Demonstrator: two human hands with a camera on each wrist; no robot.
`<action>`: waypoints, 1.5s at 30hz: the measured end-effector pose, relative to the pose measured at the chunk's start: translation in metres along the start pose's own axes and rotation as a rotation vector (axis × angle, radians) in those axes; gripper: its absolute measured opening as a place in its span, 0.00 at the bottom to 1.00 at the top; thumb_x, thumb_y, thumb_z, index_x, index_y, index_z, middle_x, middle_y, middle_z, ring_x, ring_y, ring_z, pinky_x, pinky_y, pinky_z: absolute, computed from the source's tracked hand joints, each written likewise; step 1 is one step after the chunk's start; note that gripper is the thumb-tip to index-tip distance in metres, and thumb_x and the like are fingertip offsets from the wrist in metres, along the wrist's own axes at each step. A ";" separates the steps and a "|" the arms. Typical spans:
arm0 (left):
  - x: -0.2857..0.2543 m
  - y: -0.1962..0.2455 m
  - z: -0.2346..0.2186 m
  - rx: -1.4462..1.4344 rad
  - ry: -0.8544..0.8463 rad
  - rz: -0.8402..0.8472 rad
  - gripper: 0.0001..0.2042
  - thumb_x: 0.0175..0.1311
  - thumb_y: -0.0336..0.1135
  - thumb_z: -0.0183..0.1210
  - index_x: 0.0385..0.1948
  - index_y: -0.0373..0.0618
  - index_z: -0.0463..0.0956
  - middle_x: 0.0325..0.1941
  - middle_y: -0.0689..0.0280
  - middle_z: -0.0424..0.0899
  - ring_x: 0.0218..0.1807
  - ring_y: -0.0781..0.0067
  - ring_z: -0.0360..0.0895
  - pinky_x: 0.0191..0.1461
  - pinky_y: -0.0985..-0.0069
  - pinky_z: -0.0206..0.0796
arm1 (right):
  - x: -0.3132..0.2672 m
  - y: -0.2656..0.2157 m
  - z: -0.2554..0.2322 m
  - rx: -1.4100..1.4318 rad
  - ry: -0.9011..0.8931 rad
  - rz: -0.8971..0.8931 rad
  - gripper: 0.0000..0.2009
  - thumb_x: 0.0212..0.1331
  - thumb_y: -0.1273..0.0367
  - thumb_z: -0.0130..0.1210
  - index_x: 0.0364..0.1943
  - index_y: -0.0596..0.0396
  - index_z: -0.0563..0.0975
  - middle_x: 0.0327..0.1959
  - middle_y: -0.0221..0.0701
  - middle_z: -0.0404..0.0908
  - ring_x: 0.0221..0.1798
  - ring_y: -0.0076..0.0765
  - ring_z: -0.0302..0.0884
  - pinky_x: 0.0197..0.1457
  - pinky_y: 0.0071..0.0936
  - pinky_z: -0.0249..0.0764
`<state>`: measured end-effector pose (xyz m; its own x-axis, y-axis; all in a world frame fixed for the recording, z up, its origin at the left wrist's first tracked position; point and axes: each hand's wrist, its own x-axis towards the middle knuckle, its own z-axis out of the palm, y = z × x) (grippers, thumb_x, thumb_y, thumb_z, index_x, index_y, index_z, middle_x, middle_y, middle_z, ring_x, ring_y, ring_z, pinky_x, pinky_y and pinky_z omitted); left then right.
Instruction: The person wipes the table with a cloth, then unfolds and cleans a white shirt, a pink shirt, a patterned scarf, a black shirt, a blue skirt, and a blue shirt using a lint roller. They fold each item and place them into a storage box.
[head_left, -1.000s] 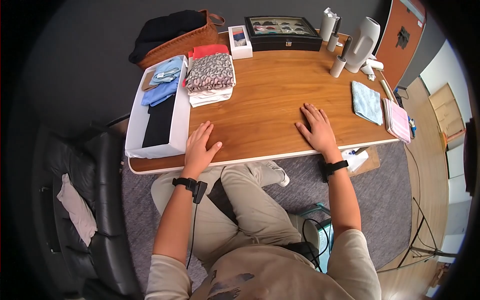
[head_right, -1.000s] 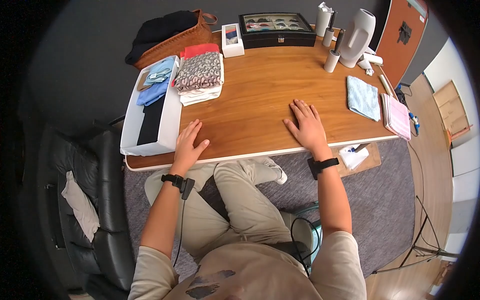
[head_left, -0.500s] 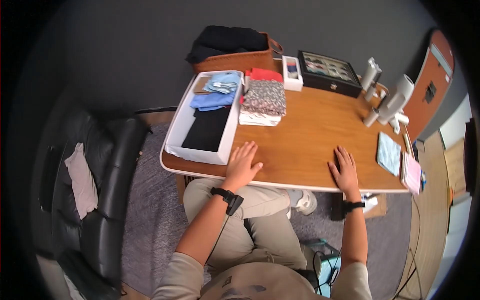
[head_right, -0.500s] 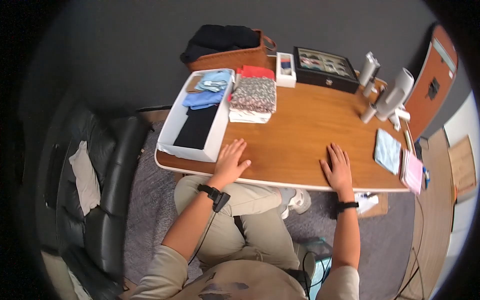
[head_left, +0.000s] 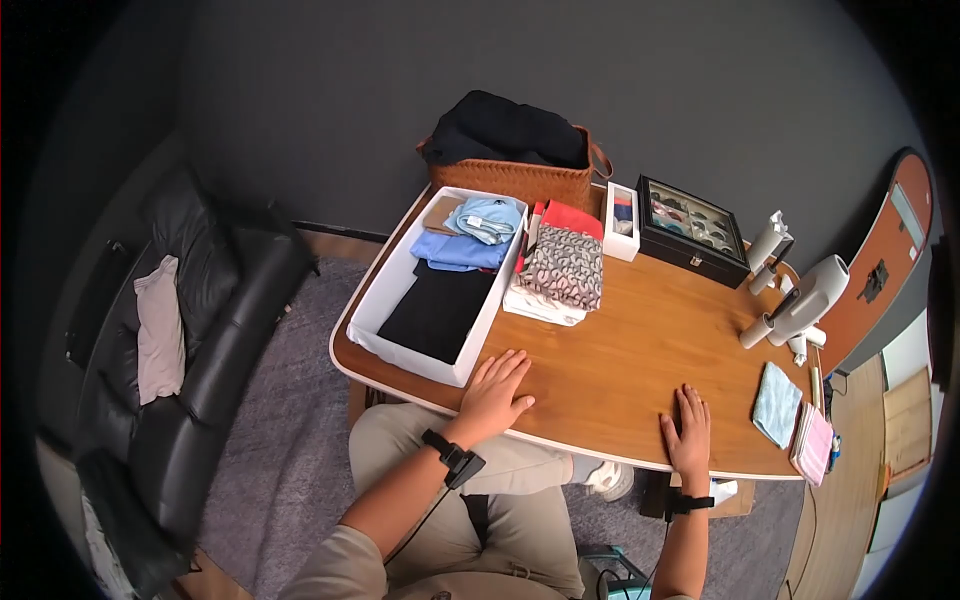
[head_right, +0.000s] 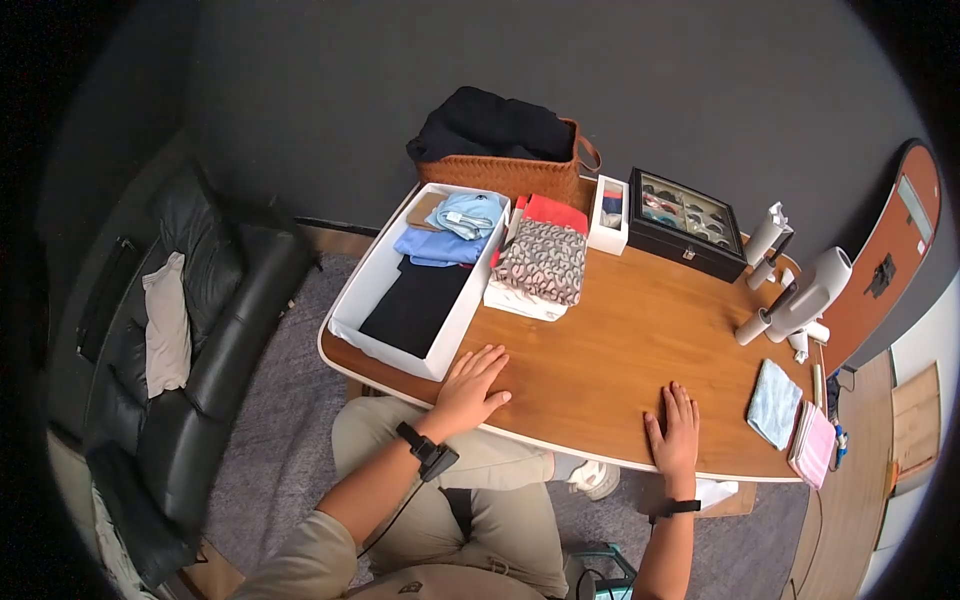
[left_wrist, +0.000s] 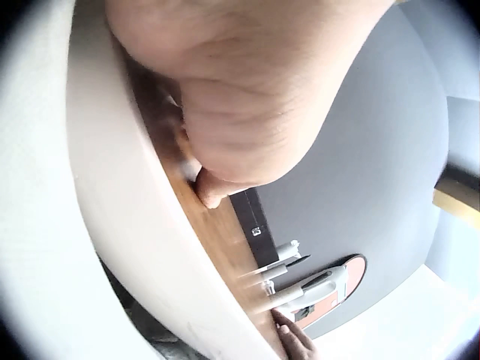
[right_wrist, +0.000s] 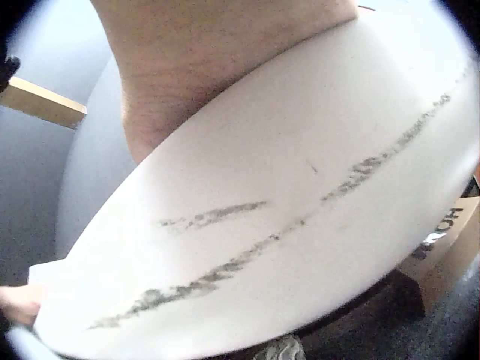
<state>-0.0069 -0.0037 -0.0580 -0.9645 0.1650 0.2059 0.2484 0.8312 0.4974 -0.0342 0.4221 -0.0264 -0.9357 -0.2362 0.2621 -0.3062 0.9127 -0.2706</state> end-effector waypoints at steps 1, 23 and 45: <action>0.000 0.001 -0.002 -0.006 -0.004 0.008 0.37 0.73 0.49 0.65 0.78 0.39 0.66 0.86 0.60 0.64 0.89 0.59 0.53 0.90 0.56 0.41 | 0.000 0.000 0.000 -0.001 0.002 -0.002 0.30 0.75 0.56 0.58 0.75 0.58 0.73 0.81 0.43 0.69 0.85 0.53 0.60 0.90 0.51 0.49; 0.110 -0.144 -0.175 0.172 -0.417 -0.651 0.29 0.67 0.46 0.73 0.61 0.30 0.82 0.63 0.40 0.86 0.65 0.40 0.84 0.69 0.53 0.76 | 0.004 -0.003 -0.006 0.054 0.025 0.002 0.28 0.69 0.64 0.64 0.72 0.59 0.75 0.79 0.46 0.71 0.83 0.58 0.63 0.88 0.53 0.53; 0.084 -0.112 -0.245 -0.925 -0.145 -0.688 0.28 0.64 0.29 0.71 0.64 0.27 0.75 0.57 0.49 0.88 0.52 0.58 0.91 0.54 0.64 0.87 | -0.003 -0.001 -0.006 0.067 0.066 0.018 0.28 0.70 0.60 0.64 0.71 0.58 0.76 0.79 0.43 0.72 0.83 0.53 0.64 0.89 0.50 0.53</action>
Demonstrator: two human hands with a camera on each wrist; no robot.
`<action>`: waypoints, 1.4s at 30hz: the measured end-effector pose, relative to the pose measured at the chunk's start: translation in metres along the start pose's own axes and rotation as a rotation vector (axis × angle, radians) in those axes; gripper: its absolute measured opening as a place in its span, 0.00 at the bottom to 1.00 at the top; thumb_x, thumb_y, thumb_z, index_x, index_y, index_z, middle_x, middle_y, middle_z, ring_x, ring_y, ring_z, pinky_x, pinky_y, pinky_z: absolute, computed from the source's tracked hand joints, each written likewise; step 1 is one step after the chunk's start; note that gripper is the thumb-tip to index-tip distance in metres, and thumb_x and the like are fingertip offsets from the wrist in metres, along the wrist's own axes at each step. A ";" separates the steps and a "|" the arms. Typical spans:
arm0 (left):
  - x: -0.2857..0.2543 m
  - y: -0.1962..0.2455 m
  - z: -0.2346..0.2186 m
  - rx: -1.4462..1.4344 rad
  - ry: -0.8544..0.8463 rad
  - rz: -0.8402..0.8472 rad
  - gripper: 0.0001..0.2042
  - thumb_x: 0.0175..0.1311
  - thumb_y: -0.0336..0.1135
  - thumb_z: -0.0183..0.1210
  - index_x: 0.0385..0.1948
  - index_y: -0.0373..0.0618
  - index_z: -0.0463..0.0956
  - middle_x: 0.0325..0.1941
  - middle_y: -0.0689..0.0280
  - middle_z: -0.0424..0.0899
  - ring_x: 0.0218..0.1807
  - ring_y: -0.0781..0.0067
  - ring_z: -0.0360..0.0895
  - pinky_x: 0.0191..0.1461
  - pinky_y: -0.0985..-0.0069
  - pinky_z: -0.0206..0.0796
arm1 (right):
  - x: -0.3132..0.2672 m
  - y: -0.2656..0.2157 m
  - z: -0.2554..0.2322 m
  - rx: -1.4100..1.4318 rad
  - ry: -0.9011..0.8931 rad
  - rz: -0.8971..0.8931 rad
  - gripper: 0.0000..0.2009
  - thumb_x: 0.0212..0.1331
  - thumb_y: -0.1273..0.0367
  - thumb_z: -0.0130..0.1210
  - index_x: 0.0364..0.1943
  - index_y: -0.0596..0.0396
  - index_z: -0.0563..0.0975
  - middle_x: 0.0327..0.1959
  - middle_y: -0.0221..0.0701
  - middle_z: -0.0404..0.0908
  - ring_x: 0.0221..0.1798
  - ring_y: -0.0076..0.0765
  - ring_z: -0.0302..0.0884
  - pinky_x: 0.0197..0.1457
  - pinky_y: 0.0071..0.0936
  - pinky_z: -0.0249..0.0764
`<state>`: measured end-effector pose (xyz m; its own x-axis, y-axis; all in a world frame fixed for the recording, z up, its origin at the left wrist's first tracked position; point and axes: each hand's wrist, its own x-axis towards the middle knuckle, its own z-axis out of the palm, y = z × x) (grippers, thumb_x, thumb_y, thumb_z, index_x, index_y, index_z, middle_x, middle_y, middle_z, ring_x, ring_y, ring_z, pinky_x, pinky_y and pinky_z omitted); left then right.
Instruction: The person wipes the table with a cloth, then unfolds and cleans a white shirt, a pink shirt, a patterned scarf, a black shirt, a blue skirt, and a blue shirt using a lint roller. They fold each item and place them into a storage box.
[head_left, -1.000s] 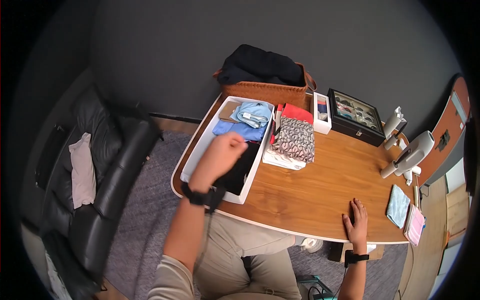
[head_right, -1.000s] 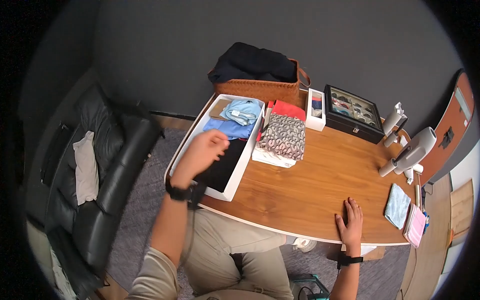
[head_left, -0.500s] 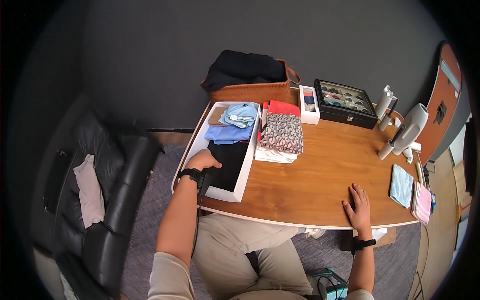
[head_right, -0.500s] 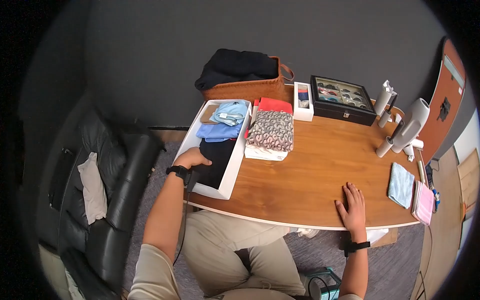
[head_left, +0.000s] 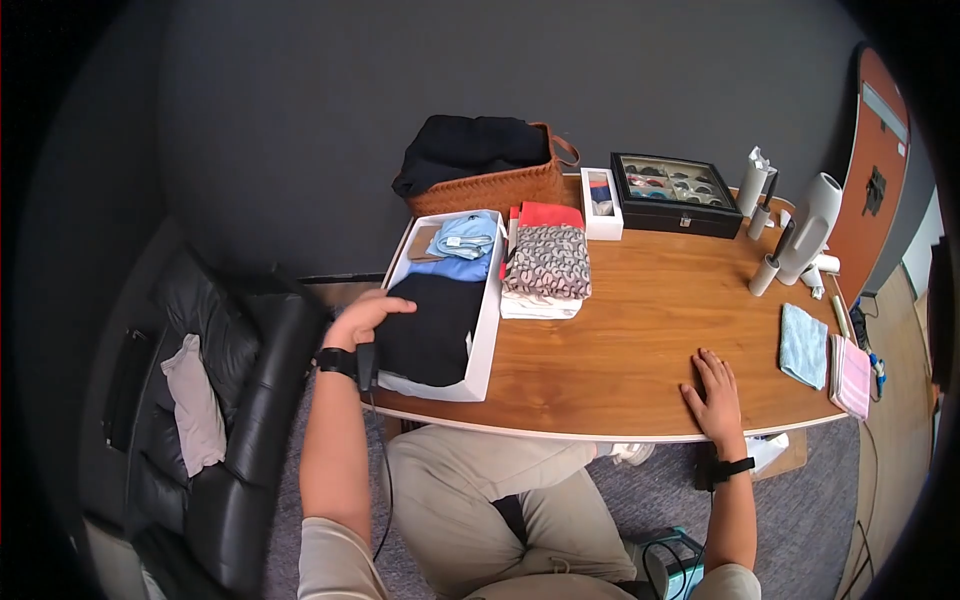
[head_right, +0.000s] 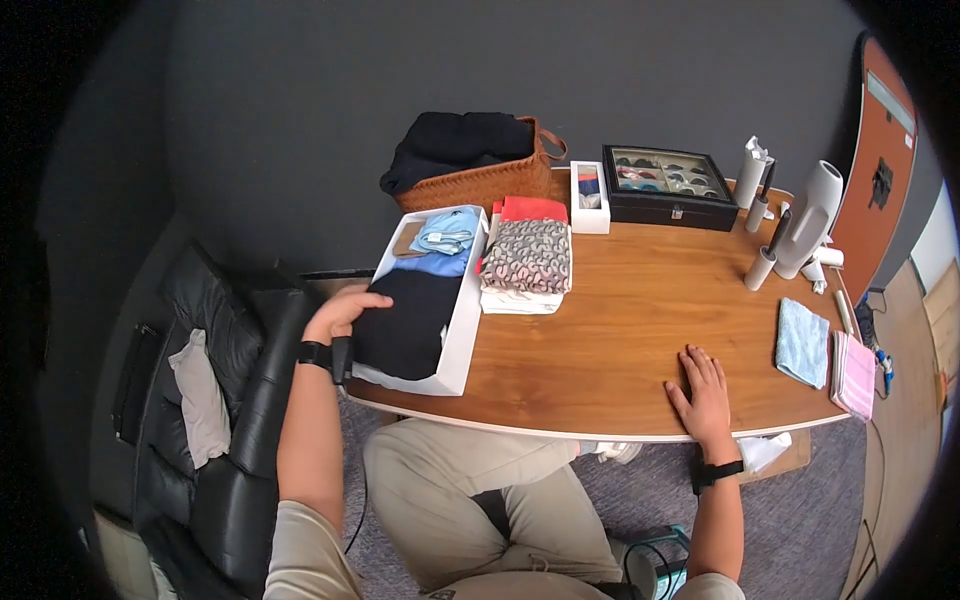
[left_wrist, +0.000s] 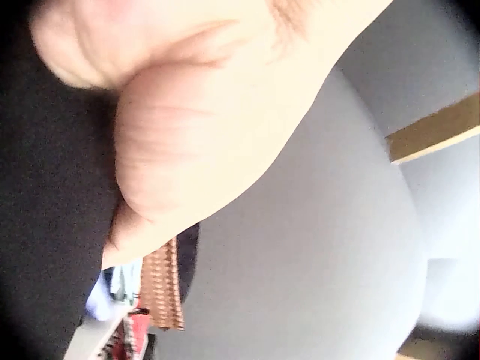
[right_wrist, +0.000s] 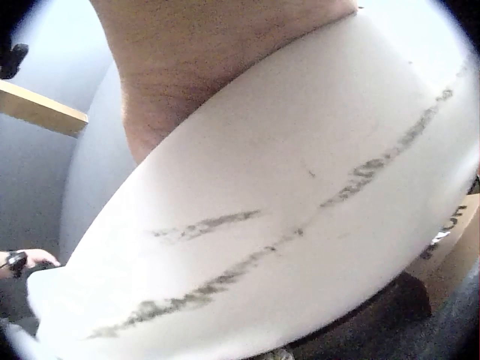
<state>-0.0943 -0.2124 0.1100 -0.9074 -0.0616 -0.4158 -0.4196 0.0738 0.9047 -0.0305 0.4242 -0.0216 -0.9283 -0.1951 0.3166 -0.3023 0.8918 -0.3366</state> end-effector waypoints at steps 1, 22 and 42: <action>-0.010 0.012 0.000 -0.057 0.014 0.031 0.27 0.64 0.28 0.71 0.64 0.28 0.75 0.57 0.49 0.88 0.52 0.58 0.91 0.55 0.63 0.87 | 0.000 0.001 0.001 -0.001 -0.004 0.004 0.29 0.71 0.59 0.64 0.72 0.57 0.76 0.79 0.42 0.72 0.84 0.52 0.63 0.89 0.50 0.53; -0.041 -0.110 0.300 -0.560 -0.599 -0.014 0.29 0.73 0.19 0.61 0.76 0.40 0.67 0.71 0.56 0.80 0.70 0.60 0.80 0.75 0.59 0.75 | -0.022 -0.067 -0.011 1.158 -0.017 0.390 0.28 0.83 0.63 0.56 0.78 0.62 0.67 0.74 0.42 0.77 0.75 0.37 0.75 0.76 0.34 0.72; -0.041 -0.143 0.289 -0.520 -0.301 0.164 0.29 0.74 0.18 0.61 0.76 0.37 0.64 0.68 0.54 0.82 0.67 0.69 0.80 0.71 0.70 0.74 | -0.010 -0.135 -0.001 0.099 0.057 0.117 0.26 0.68 0.66 0.66 0.65 0.68 0.75 0.64 0.55 0.78 0.68 0.63 0.75 0.72 0.50 0.73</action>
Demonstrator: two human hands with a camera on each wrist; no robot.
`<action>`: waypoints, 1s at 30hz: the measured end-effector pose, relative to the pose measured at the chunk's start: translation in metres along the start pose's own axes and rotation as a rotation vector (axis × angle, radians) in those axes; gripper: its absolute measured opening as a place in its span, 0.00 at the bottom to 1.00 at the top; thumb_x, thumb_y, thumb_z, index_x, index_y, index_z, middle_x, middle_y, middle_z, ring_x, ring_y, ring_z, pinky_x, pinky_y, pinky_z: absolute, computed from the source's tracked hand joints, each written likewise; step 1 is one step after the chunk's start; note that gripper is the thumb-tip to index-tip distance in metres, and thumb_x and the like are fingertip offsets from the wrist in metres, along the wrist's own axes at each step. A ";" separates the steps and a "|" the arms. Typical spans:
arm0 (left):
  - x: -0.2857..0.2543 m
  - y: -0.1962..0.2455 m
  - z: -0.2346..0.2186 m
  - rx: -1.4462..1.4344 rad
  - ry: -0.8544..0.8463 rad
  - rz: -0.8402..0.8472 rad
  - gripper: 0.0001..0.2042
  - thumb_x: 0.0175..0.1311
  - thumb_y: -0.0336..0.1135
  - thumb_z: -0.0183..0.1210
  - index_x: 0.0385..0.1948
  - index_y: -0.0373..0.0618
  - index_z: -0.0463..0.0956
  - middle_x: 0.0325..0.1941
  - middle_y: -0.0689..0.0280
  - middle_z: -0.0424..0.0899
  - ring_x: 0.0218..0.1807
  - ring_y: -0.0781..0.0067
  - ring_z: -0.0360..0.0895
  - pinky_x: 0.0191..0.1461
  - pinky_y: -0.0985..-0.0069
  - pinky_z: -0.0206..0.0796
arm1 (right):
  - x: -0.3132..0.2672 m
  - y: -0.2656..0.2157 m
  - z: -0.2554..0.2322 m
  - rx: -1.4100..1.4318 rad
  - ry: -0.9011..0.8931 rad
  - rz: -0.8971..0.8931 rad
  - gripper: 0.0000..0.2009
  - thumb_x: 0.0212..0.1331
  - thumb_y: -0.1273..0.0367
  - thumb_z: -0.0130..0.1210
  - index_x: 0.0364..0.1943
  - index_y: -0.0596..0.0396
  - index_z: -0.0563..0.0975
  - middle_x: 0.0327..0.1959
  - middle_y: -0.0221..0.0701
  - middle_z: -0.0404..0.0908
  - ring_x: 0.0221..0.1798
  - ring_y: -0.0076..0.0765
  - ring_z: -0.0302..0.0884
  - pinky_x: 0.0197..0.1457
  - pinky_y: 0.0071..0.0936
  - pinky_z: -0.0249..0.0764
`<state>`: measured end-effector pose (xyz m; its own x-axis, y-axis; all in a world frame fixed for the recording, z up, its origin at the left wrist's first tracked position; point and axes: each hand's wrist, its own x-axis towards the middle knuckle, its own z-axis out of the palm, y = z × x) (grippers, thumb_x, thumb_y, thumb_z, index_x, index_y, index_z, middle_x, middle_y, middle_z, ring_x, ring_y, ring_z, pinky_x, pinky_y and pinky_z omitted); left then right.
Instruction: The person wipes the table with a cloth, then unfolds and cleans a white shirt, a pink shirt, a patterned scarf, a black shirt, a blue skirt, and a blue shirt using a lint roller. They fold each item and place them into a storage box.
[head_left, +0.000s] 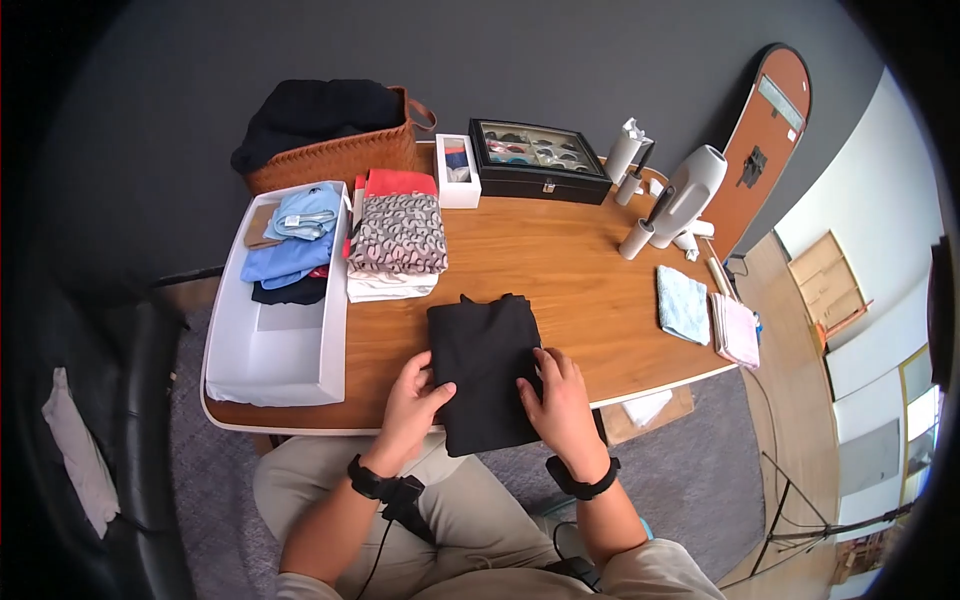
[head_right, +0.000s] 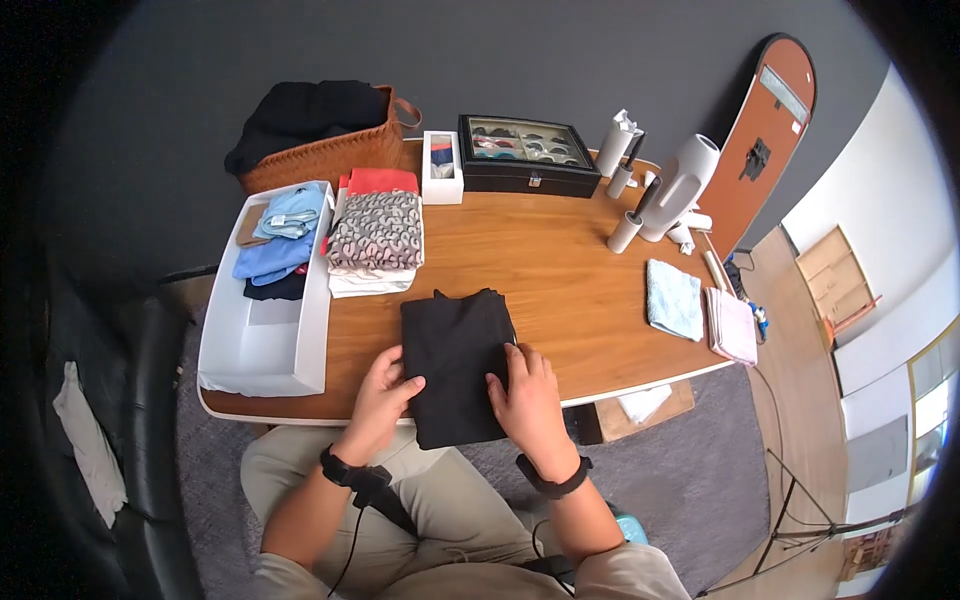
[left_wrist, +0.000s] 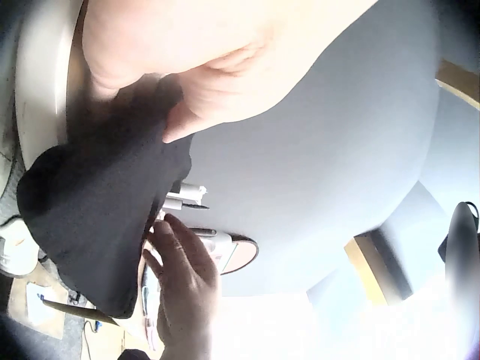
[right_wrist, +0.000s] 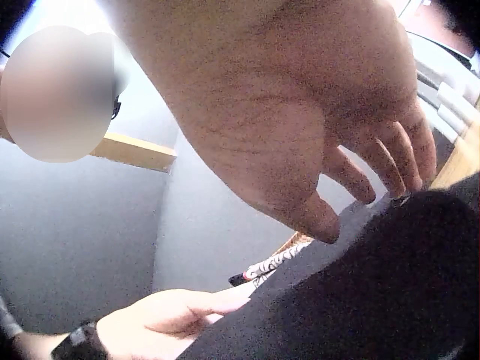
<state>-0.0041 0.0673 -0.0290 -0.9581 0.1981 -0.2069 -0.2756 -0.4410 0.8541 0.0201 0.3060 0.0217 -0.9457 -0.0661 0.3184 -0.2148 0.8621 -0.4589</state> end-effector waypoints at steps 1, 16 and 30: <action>0.002 -0.002 -0.002 -0.013 0.003 0.002 0.29 0.74 0.18 0.61 0.76 0.37 0.64 0.68 0.54 0.82 0.67 0.69 0.80 0.71 0.70 0.74 | 0.000 0.005 0.000 -0.019 0.007 0.005 0.27 0.69 0.67 0.66 0.66 0.69 0.74 0.63 0.56 0.78 0.66 0.64 0.76 0.70 0.50 0.75; -0.018 0.014 0.013 0.882 -0.387 0.707 0.17 0.69 0.27 0.69 0.58 0.39 0.82 0.72 0.50 0.76 0.71 0.43 0.75 0.73 0.57 0.70 | -0.013 0.019 0.009 0.361 -0.050 0.288 0.31 0.67 0.77 0.67 0.74 0.64 0.70 0.62 0.48 0.81 0.63 0.49 0.81 0.66 0.39 0.78; -0.023 -0.002 0.018 0.548 -0.131 0.377 0.33 0.73 0.27 0.64 0.77 0.33 0.62 0.73 0.48 0.77 0.76 0.56 0.75 0.79 0.63 0.66 | -0.009 0.010 0.011 0.223 -0.016 0.001 0.36 0.70 0.72 0.68 0.80 0.59 0.65 0.73 0.51 0.70 0.72 0.56 0.76 0.73 0.40 0.76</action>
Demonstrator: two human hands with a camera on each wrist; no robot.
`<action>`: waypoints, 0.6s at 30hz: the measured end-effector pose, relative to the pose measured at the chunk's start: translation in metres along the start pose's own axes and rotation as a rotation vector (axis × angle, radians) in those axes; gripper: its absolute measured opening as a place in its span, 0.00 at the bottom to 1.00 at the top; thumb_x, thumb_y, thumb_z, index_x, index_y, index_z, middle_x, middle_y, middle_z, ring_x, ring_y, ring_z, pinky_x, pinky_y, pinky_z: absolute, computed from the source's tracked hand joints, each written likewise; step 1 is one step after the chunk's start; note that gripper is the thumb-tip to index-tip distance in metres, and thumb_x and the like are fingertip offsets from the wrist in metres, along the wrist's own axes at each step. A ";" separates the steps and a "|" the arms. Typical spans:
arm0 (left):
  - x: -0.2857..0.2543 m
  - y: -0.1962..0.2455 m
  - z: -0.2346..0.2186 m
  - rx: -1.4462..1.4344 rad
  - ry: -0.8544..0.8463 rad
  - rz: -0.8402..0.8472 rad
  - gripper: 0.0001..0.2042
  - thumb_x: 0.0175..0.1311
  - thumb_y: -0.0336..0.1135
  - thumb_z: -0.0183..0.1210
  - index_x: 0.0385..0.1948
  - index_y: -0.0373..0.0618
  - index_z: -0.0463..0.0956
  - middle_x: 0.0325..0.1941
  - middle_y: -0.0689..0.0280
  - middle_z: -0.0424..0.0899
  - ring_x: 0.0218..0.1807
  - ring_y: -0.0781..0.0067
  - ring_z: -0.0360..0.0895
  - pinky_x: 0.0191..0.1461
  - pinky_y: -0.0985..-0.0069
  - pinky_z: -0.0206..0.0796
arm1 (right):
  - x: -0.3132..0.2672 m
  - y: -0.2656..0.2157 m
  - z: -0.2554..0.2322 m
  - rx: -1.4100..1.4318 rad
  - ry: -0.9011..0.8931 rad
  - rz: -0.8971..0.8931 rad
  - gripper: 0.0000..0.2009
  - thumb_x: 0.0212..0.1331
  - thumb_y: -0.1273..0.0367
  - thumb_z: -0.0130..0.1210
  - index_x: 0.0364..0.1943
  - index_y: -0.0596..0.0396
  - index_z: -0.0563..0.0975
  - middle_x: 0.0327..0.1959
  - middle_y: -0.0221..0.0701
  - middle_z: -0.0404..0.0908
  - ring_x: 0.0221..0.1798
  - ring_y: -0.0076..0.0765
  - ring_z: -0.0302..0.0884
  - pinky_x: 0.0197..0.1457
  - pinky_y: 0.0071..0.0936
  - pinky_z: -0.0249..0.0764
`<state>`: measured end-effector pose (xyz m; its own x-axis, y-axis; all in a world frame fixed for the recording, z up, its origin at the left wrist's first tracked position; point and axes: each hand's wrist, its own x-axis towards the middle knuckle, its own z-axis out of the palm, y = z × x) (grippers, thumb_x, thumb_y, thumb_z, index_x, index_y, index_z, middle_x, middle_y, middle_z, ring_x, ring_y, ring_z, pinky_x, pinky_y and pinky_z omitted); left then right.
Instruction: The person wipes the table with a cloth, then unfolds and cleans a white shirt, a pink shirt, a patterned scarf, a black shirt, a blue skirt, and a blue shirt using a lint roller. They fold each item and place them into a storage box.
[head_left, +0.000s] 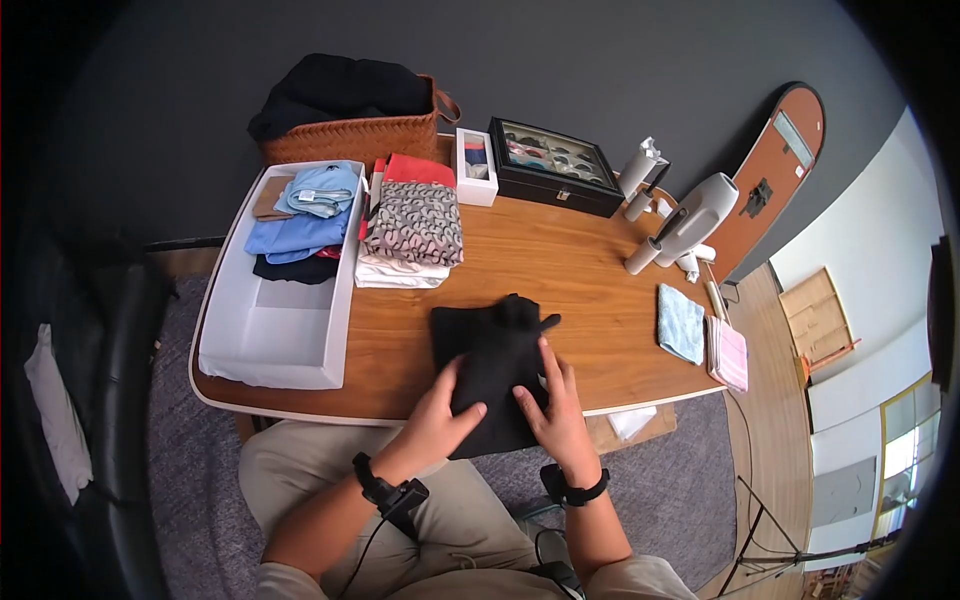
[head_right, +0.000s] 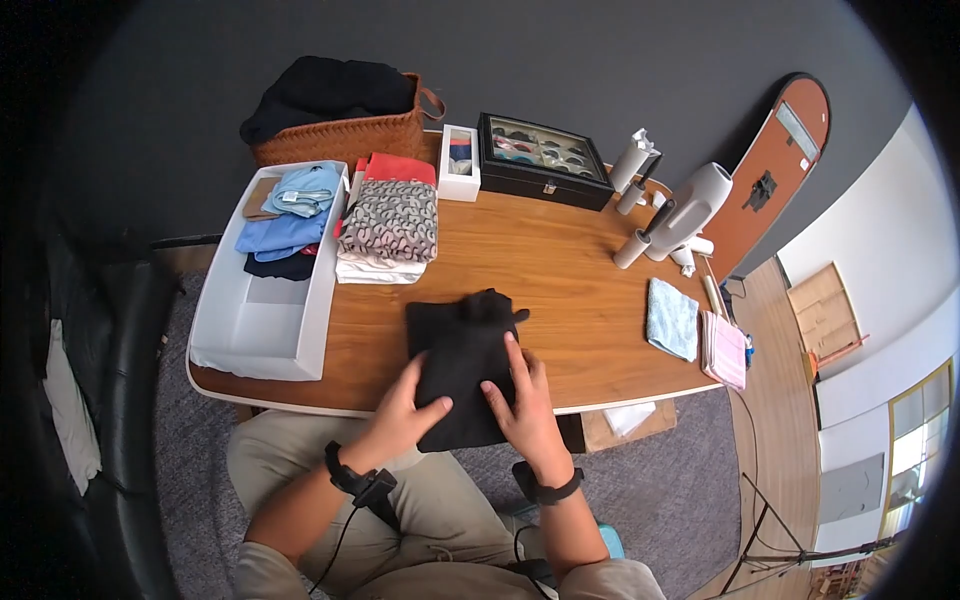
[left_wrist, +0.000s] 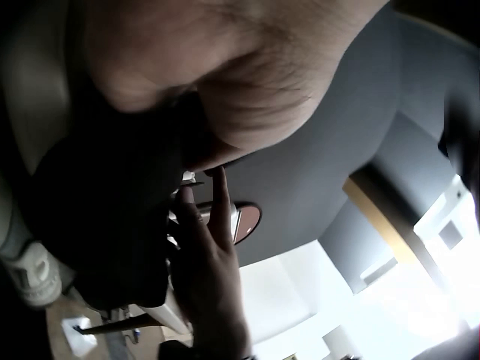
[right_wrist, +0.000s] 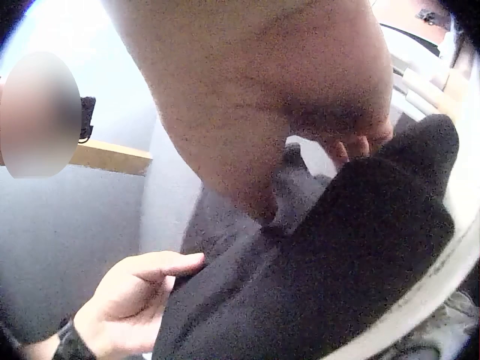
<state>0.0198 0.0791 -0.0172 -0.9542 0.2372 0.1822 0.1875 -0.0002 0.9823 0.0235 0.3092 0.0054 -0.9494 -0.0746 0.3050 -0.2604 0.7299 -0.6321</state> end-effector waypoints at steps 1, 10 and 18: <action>0.006 -0.006 -0.004 -0.193 0.016 -0.119 0.31 0.73 0.26 0.63 0.76 0.34 0.64 0.72 0.51 0.78 0.74 0.59 0.76 0.77 0.64 0.68 | 0.003 -0.007 -0.003 0.020 -0.020 -0.029 0.37 0.70 0.70 0.69 0.81 0.58 0.63 0.72 0.50 0.71 0.72 0.56 0.75 0.72 0.41 0.77; 0.017 -0.018 -0.013 -0.735 0.069 -0.364 0.29 0.75 0.17 0.57 0.77 0.39 0.65 0.73 0.59 0.78 0.72 0.67 0.77 0.78 0.64 0.70 | -0.003 0.008 -0.005 0.176 -0.050 0.246 0.35 0.72 0.71 0.68 0.80 0.60 0.64 0.57 0.40 0.83 0.55 0.35 0.82 0.59 0.32 0.81; 0.016 -0.006 -0.016 -0.749 -0.007 -0.355 0.31 0.74 0.17 0.57 0.78 0.42 0.64 0.73 0.60 0.78 0.74 0.68 0.76 0.78 0.65 0.70 | 0.000 0.017 0.000 0.364 -0.079 0.313 0.33 0.68 0.76 0.69 0.76 0.63 0.68 0.60 0.39 0.84 0.63 0.33 0.81 0.67 0.31 0.77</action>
<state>-0.0001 0.0671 -0.0200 -0.9255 0.3512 -0.1419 -0.3317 -0.5707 0.7511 0.0186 0.3216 -0.0059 -0.9987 0.0487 0.0145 0.0085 0.4412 -0.8974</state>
